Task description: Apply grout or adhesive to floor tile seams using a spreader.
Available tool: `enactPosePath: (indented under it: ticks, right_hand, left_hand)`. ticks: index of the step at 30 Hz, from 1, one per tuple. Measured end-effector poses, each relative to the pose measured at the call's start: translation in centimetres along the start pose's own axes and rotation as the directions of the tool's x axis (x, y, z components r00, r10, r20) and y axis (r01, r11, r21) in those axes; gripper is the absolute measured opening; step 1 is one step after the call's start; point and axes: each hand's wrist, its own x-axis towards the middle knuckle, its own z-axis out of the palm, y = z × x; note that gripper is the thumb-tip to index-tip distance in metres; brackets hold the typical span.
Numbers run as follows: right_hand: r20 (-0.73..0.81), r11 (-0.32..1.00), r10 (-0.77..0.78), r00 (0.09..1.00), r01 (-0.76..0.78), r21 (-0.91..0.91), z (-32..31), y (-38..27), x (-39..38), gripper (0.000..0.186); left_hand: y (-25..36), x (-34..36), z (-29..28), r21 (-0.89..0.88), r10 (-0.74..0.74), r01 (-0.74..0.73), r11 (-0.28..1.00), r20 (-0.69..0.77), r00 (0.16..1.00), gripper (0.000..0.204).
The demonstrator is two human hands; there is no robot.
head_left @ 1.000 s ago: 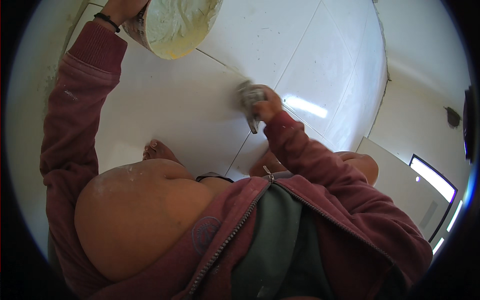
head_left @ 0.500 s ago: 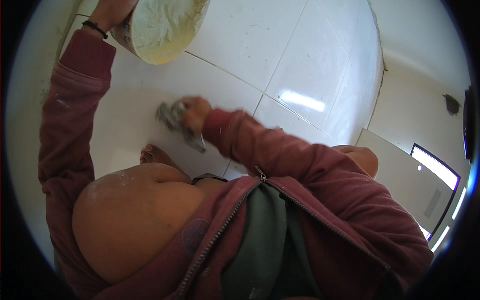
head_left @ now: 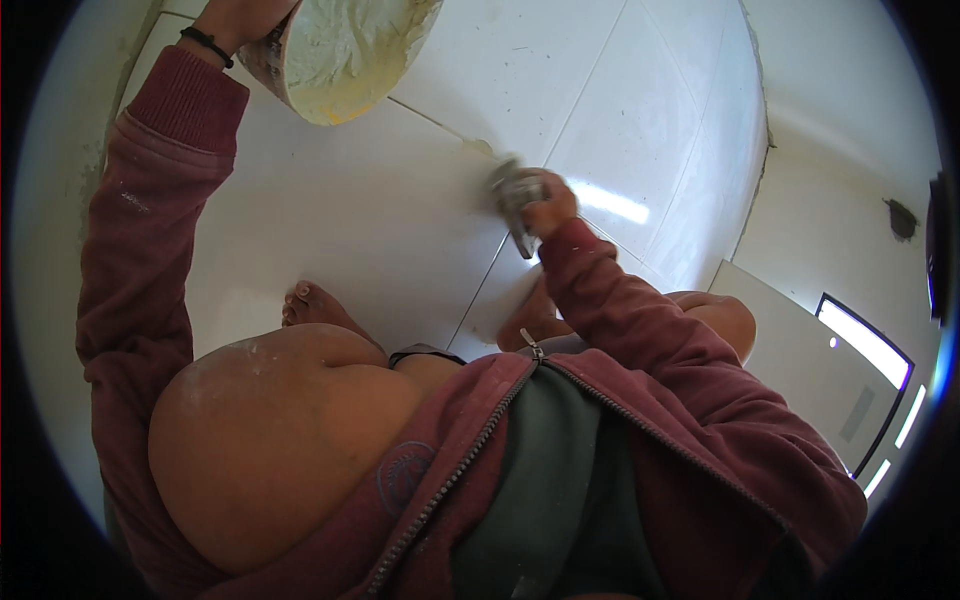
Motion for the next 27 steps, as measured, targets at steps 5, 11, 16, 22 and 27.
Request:
enactPosePath:
  ticks: [5,11,16,22,27]
  right_hand:
    - [-0.094,0.954,0.249,0.964,-0.228,0.193,0.3,0.3,2.5,0.043]
    - [0.249,0.972,-0.147,0.957,0.187,-0.145,5.6,-3.7,1.1,0.033]
    - [0.302,0.951,-0.14,0.943,0.213,-0.225,1.6,-2.7,-1.9,0.041]
    - [0.202,0.76,-0.464,0.863,0.505,-0.41,-0.3,1.5,0.4,0.041]
    - [-0.028,0.99,0.104,0.994,-0.101,0.101,-2.3,2.9,-0.3,0.046]
  left_hand:
    - [-0.5,-0.4,0.0,-0.137,-0.097,0.088,0.987,-0.06,0.993,0.045]
    - [-1.5,0.8,0.7,-0.165,-0.085,0.088,0.982,0.021,0.996,0.043]
    - [-0.9,0.3,0.4,0.538,0.285,-0.258,0.802,0.034,0.958,0.044]
    - [1.2,0.5,0.9,0.008,-0.029,0.029,1.0,-0.016,0.999,0.045]
    - [1.7,0.4,0.7,0.155,0.067,-0.074,0.985,0.05,0.996,0.045]
